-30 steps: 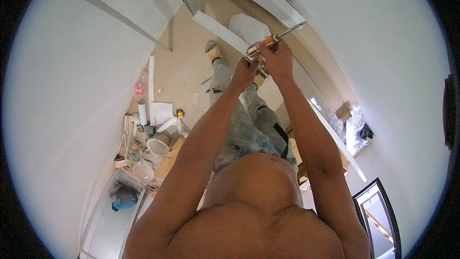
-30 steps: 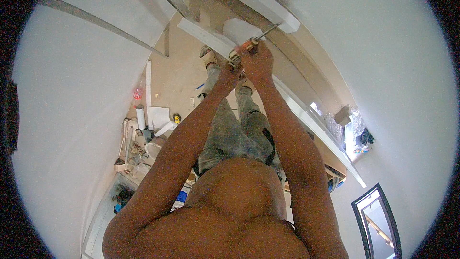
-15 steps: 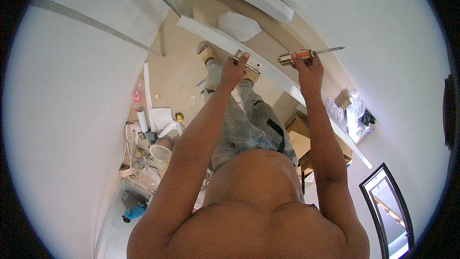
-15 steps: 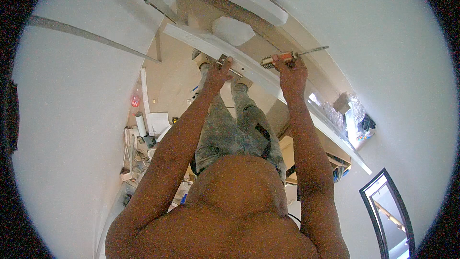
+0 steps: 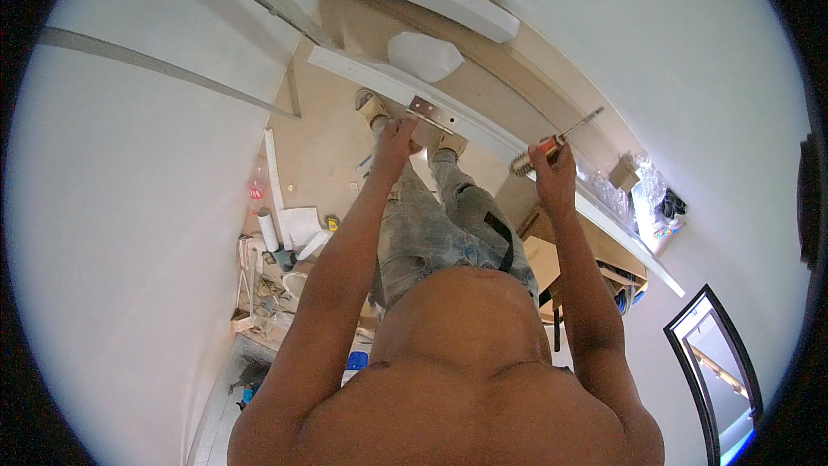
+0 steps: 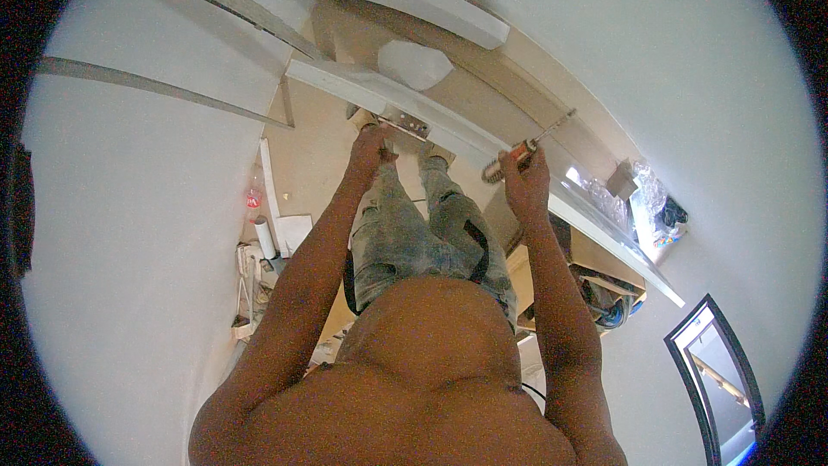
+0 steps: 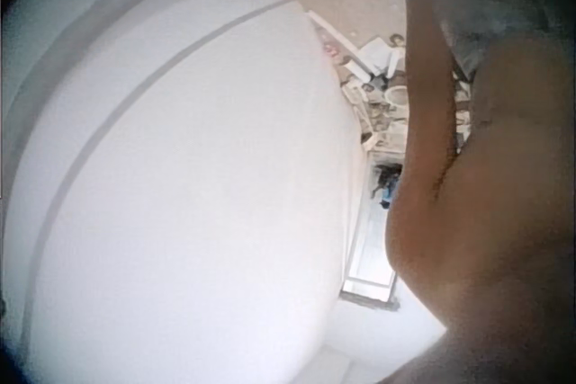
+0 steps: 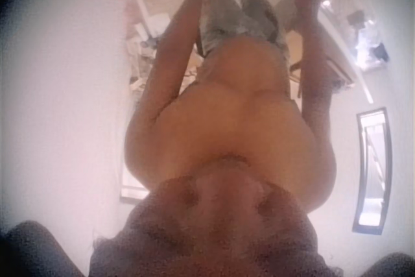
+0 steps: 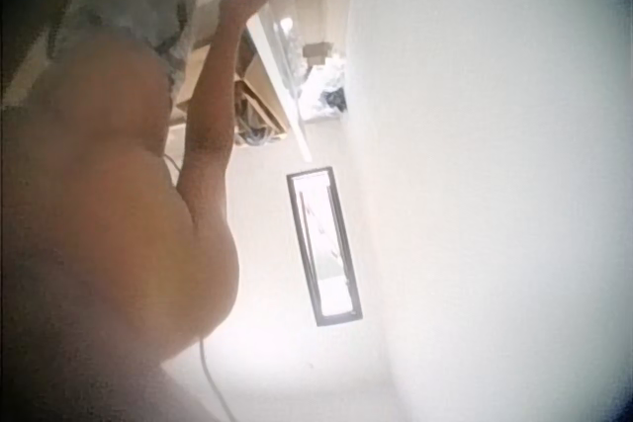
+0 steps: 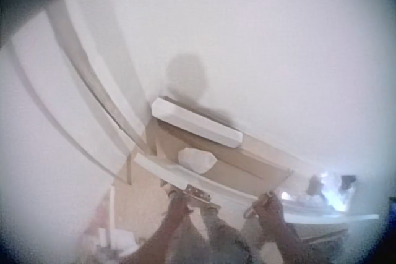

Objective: The person uses a screwdriver to attach metal brackets to white wooden furniture parts. They then retrieve screws from a cardboard box and continue assembling the components.

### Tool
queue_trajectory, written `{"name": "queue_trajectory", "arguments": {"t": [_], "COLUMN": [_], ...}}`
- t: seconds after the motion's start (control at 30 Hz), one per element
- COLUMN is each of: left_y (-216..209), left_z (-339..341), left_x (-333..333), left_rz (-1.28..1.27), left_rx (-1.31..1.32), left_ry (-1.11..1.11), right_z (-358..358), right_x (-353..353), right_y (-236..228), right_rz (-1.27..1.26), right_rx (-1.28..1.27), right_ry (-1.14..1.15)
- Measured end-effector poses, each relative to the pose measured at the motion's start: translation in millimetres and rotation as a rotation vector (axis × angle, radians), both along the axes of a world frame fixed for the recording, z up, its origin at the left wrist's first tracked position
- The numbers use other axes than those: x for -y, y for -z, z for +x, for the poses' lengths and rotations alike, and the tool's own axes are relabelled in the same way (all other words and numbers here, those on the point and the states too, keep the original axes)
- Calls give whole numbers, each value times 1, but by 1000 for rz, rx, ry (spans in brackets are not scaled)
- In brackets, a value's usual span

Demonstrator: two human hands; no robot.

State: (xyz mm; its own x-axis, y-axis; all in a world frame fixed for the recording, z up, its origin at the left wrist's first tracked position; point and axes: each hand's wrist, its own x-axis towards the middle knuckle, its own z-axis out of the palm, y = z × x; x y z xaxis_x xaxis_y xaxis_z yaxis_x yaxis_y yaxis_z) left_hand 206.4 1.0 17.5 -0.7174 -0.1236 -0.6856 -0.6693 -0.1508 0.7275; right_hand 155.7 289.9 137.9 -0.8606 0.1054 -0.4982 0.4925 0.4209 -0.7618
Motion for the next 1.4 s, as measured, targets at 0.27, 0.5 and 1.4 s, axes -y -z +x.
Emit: {"name": "queue_trajectory", "arguments": {"t": [0.27,0.5,1.4], "left_y": [-61,-92,-99], "left_z": [47,24,23], "left_x": [3,-14,-35], "left_rz": [433,780,626], "left_rx": [252,53,38], "left_ry": [-274,-375,-225], "right_z": [37,42,48], "right_x": [0,14,29], "right_y": [-48,-85,-110], "right_rz": [129,57,84], "right_rx": [225,87,257], "right_ry": [-463,-676,-610]}}
